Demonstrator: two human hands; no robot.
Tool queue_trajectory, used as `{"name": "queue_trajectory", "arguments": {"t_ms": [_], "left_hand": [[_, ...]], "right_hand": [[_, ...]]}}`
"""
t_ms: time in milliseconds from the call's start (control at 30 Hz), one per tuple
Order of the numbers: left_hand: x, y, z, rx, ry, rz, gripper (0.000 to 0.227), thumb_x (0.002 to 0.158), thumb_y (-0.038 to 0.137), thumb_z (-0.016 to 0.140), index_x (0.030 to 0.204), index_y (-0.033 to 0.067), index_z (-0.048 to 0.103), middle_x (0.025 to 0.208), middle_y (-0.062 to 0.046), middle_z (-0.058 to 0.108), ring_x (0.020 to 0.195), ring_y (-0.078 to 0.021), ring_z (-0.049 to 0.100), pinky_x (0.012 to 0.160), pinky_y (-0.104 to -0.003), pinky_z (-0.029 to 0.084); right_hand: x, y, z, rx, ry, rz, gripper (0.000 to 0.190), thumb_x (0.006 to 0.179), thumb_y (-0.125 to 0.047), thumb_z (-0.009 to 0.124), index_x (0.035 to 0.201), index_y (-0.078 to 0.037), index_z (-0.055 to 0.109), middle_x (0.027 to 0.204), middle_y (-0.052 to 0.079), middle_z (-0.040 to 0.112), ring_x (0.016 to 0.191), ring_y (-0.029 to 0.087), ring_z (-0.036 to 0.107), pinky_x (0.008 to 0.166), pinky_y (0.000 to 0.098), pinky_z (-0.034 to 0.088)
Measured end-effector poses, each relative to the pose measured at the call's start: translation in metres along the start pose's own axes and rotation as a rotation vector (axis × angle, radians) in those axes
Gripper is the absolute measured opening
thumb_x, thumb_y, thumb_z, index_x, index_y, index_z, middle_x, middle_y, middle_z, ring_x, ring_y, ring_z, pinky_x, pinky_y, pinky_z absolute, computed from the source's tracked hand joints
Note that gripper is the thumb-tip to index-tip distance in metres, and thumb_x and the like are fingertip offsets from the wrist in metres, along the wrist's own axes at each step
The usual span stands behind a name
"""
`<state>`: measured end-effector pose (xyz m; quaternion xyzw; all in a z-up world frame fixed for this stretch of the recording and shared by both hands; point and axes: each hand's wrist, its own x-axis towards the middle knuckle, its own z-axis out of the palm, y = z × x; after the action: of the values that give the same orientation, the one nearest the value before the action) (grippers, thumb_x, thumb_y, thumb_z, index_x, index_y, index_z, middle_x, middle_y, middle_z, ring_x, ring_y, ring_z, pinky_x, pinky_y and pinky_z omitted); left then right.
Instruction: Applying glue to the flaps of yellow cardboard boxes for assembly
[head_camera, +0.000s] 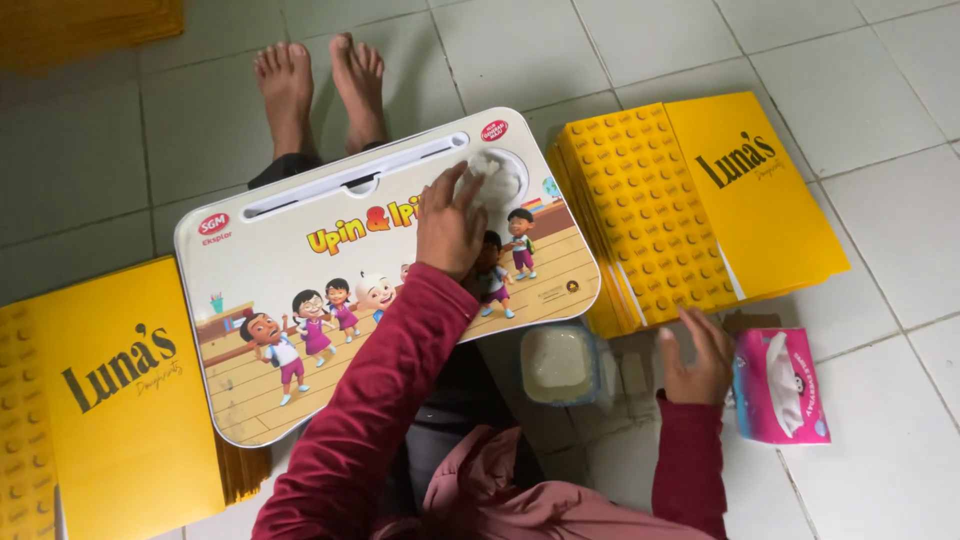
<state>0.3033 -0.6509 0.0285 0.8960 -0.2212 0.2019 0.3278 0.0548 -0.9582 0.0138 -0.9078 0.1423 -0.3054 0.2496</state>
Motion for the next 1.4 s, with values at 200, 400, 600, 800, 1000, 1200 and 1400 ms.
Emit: {"name": "queue_trajectory", "arguments": {"t_ms": [200,400,600,800,1000,1200,1400], "left_hand": [[-0.005,0.069,-0.021,-0.177,-0.004,-0.067,0.010,0.093,0.025,0.073,0.092,0.0199,0.065,0.111,-0.004,0.065,0.111,-0.0280,0.067,0.094,-0.041,0.053],[-0.037,0.135,0.006,-0.776,-0.145,-0.108,0.021,0.096,0.010,0.068,0.116,0.0075,0.064,0.102,-0.017,0.070,0.089,-0.0366,0.076,0.079,-0.047,0.064],[-0.031,0.158,0.026,-1.563,-0.680,-0.789,0.050,0.107,0.033,0.040,0.146,0.0025,0.047,0.142,-0.021,0.060,0.120,-0.0361,0.065,0.102,-0.044,0.056],[-0.021,0.165,0.012,-1.814,-0.904,-0.912,0.126,0.062,0.100,0.026,0.165,0.0306,0.005,0.166,-0.019,0.029,0.136,-0.0526,0.045,0.099,-0.066,0.047],[-0.074,0.101,-0.092,-1.965,-0.335,-0.747,0.111,0.072,0.089,0.039,0.160,0.0238,0.021,0.159,-0.018,0.039,0.135,-0.0472,0.048,0.104,-0.062,0.046],[-0.159,0.030,-0.226,-1.989,0.221,-0.517,0.096,0.083,0.077,0.051,0.155,0.0166,0.037,0.153,-0.017,0.048,0.135,-0.0419,0.052,0.110,-0.058,0.046],[-0.239,0.023,-0.280,-1.950,0.665,-0.337,0.084,0.091,0.067,0.060,0.151,0.0104,0.049,0.148,-0.017,0.057,0.135,-0.0375,0.055,0.114,-0.054,0.046]], "right_hand": [[0.019,0.028,0.062,0.007,-0.147,-0.164,0.080,0.092,-0.037,0.076,0.161,-0.013,0.043,0.160,0.029,0.039,0.142,0.049,0.039,0.116,0.0634,0.028],[0.012,0.024,0.036,-0.157,-0.181,-0.044,0.065,0.096,-0.034,0.076,0.153,-0.008,0.058,0.117,0.029,0.072,0.110,0.046,0.068,0.099,0.0540,0.051],[0.007,-0.019,-0.053,-0.026,0.105,-0.070,0.034,0.112,0.009,0.048,0.136,0.001,0.071,0.131,0.021,0.072,0.104,0.033,0.074,0.081,0.0386,0.060],[-0.001,-0.099,-0.172,0.020,-0.101,-0.637,0.037,0.106,-0.007,0.036,0.121,0.007,0.066,0.124,0.020,0.070,0.125,0.041,0.068,0.113,0.0470,0.055],[0.042,-0.136,-0.170,-0.128,-0.076,-1.173,0.025,0.102,-0.006,0.053,0.114,-0.010,0.075,0.118,0.010,0.075,0.108,0.027,0.069,0.104,0.0475,0.047],[0.125,-0.189,-0.075,0.194,0.108,-1.116,0.037,0.112,-0.005,0.050,0.086,0.001,0.075,0.106,0.021,0.080,0.107,0.045,0.069,0.110,0.0624,0.052],[0.198,-0.243,0.067,0.302,0.041,-1.201,0.015,0.110,0.016,0.075,0.100,0.005,0.078,0.115,0.020,0.082,0.111,0.041,0.069,0.111,0.0579,0.055]]}}
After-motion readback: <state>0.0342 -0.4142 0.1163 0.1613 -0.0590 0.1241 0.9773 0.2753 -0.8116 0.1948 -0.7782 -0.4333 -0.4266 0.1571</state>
